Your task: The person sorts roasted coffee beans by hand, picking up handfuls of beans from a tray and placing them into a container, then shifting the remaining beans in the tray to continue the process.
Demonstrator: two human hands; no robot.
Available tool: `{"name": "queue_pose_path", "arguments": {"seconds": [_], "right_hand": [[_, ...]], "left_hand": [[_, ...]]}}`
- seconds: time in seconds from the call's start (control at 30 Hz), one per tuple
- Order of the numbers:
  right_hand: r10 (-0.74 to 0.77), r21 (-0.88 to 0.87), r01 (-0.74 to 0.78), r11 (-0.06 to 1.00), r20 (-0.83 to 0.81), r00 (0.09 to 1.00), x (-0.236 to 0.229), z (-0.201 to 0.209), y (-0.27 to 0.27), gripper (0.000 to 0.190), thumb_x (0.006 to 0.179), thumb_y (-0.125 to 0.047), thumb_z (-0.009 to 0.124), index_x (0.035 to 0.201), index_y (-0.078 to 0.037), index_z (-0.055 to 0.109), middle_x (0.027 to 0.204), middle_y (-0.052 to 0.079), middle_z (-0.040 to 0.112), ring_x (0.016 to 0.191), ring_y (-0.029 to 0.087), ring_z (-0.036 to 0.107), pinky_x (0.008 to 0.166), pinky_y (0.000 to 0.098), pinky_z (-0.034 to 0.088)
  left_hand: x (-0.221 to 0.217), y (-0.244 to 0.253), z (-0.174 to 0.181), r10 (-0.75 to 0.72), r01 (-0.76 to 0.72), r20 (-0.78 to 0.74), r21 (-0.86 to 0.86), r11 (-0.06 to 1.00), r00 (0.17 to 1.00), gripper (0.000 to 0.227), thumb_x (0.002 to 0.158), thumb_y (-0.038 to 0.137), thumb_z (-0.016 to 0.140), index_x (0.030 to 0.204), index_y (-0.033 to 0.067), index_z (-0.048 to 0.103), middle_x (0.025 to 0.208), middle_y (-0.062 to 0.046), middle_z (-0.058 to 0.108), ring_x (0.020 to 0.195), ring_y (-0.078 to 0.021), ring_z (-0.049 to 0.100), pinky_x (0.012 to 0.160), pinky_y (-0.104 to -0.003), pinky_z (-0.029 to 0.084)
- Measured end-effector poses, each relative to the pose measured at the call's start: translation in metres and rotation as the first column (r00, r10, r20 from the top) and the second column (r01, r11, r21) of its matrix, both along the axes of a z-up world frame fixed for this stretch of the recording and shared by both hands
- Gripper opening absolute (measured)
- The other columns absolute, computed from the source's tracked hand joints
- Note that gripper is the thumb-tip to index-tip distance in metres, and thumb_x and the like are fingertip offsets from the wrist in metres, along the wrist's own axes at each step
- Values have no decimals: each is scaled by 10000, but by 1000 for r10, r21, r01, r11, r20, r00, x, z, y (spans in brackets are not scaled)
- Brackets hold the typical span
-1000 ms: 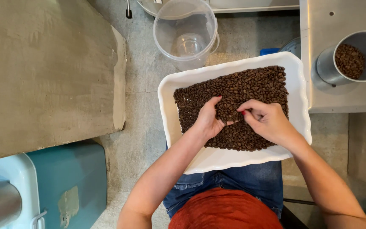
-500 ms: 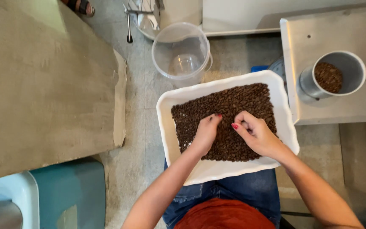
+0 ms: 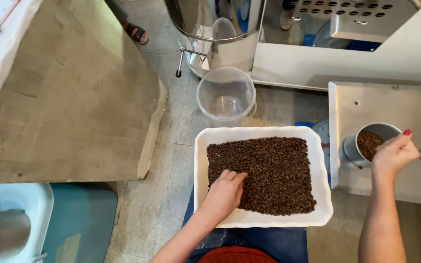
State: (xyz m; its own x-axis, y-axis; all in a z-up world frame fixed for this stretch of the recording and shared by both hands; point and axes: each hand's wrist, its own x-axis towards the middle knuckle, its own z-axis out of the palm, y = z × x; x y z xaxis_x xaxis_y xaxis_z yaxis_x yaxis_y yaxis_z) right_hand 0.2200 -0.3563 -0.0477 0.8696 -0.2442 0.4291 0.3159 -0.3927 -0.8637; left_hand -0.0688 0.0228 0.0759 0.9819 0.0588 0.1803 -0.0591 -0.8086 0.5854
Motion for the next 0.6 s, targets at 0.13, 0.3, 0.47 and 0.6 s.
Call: {"name": "queue_pose_path", "arguments": {"seconds": [0.13,0.3,0.47,0.6], "right_hand": [[-16,-721,69,690,80,997,9,-9,-10,508,1260,-30,545,785,130,626,631,201,536,476,306,388,581,416,433],[143,-557,-212,803,-165,976,-30,49,34,461,941,2,335,1261,110,649,1273,361,531,1213,477,374,1054,589,317],[325,-450,-333,829,-98,941,-81,68,83,389,871,113,407,1146,50,675,1206,233,632,1114,345,497,1002,434,399],[524,-275,-544,793,-147,839,-131,93,143,273,865,50,512,1080,-5,670,1174,156,655,1150,294,570,1064,409,456]], "left_hand": [[-6,15,1,78,-77,20,-60,995,997,334,821,-7,635,1151,-8,681,1010,-132,637,894,-324,621,786,-406,548],[-7,30,3,128,-122,72,-80,989,989,361,768,-36,655,1122,8,715,918,-106,672,769,-276,651,674,-369,563],[3,45,6,175,-175,109,-13,985,978,365,760,-60,650,1115,4,707,874,-77,648,731,-225,634,662,-332,559],[2,55,12,197,-195,127,-26,980,972,332,772,-58,640,1095,-18,705,1065,-96,666,904,-248,670,779,-330,571]]}}
